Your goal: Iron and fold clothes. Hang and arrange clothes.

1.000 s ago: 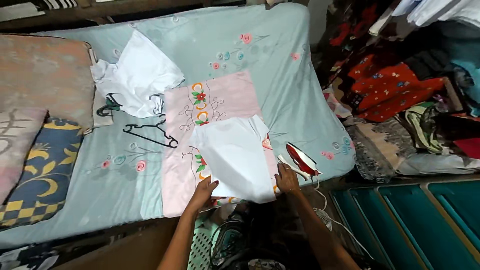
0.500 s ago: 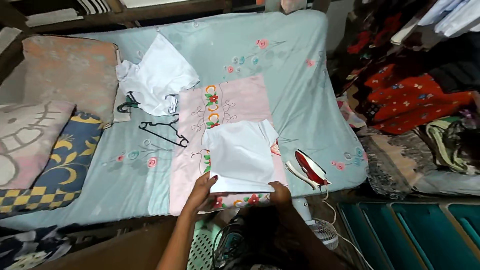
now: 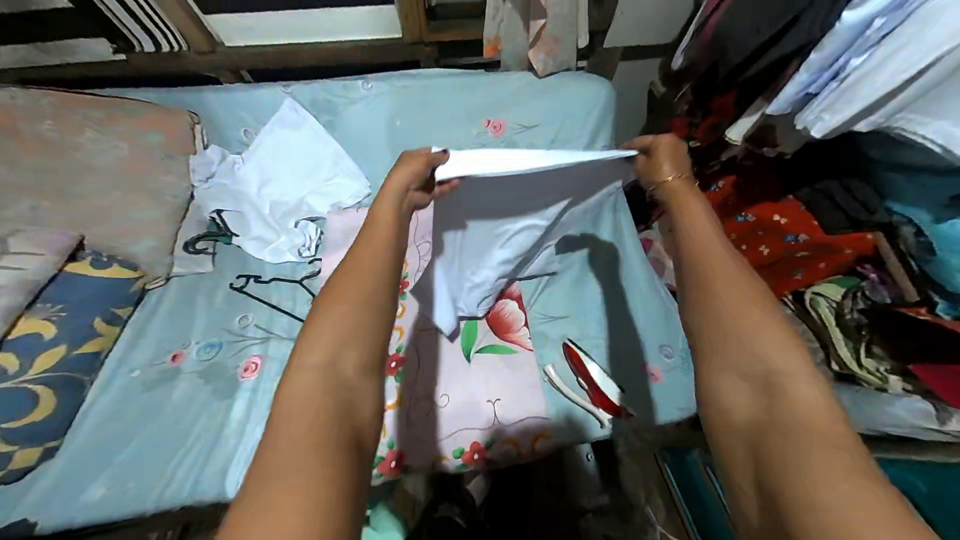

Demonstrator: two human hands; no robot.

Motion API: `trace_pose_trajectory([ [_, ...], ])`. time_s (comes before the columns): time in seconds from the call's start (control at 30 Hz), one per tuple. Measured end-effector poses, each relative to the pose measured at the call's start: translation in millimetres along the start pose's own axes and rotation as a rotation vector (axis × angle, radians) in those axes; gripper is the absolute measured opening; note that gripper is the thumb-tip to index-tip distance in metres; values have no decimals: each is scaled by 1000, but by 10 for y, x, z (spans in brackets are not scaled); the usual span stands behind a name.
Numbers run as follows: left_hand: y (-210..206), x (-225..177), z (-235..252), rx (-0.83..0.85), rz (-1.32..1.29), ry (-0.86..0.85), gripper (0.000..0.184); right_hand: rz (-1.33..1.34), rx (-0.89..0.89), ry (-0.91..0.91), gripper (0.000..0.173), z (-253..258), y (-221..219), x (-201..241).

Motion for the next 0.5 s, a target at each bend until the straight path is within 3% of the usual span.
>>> trace_pose_trajectory([
  [0.13, -647, -493, 139, 56, -97, -53, 35, -62, -176, -64, 40, 328, 603, -213],
  [0.23, -1131, -597, 107, 160, -133, -73, 32, -92, -284, -115, 40, 305, 1041, -481],
  [0.37, -1668, -401, -43, 304, -109, -77, 27, -116, -391, -130, 42, 29, 1379, -906],
  [0.5, -2000, 297, -208, 418, 22, 4, 29, -103, -406, -62, 42, -502, 1273, -1390],
])
Point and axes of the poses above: each hand's wrist, its own z-axis towards the middle knuckle, its own y-axis out of the back of the hand, x = y × z, the point moved 6 cm from there along z, towards the middle knuckle, and after that the axes turned 9 degrees about -x, right-handed, at the moved point
